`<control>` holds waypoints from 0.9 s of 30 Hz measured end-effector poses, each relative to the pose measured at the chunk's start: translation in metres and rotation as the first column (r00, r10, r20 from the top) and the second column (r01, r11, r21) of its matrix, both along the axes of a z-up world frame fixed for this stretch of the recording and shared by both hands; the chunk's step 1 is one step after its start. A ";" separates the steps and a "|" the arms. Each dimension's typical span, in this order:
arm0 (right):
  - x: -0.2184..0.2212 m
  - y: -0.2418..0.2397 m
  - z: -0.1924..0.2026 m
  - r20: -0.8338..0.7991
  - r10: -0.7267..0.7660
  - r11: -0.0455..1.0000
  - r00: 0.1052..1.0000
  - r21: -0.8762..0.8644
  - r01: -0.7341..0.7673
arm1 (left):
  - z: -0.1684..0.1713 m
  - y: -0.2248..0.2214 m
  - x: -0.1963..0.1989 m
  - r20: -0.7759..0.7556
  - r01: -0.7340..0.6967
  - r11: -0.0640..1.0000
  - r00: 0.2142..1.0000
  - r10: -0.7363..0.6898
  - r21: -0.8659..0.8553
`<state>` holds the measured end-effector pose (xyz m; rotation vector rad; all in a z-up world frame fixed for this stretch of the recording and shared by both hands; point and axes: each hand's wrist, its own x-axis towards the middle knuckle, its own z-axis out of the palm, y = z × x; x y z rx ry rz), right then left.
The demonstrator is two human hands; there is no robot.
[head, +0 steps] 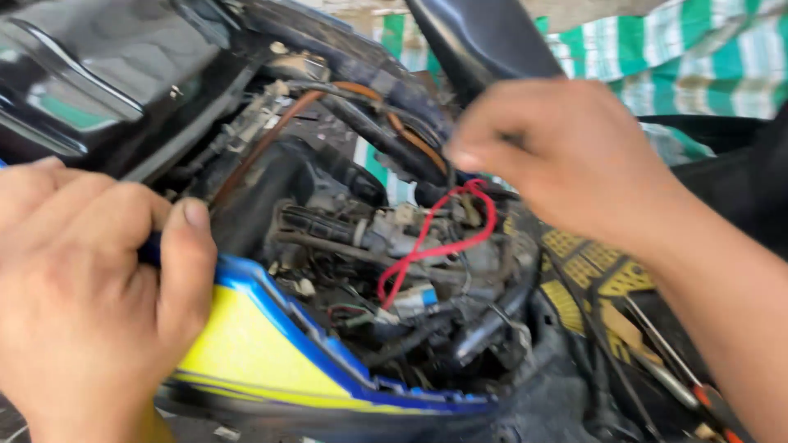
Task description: Installing and connecting a battery in a motorcycle, including securing terminals with a screwdriver.
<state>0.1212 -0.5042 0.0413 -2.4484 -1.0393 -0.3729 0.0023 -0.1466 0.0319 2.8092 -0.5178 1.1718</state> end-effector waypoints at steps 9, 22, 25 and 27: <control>-0.220 -0.133 -0.119 -0.360 -0.399 0.887 0.843 0.080 0.454 | -0.011 0.012 0.003 0.242 -0.126 0.981 0.966 0.088 0.146; -0.381 -0.088 -0.216 -0.746 -0.602 0.797 0.287 -0.535 0.281 | -0.014 0.018 0.007 0.424 0.094 0.991 0.904 -0.046 -0.093; -0.390 -0.127 -0.221 -0.747 -0.619 0.784 0.245 -0.564 0.259 | -0.007 0.023 0.009 0.363 0.153 0.988 0.923 -0.130 -0.036; -0.393 -0.153 -0.217 -0.738 -0.643 0.757 0.204 -0.572 0.316 | 0.002 0.027 0.015 0.235 0.149 0.988 0.963 -0.135 -0.046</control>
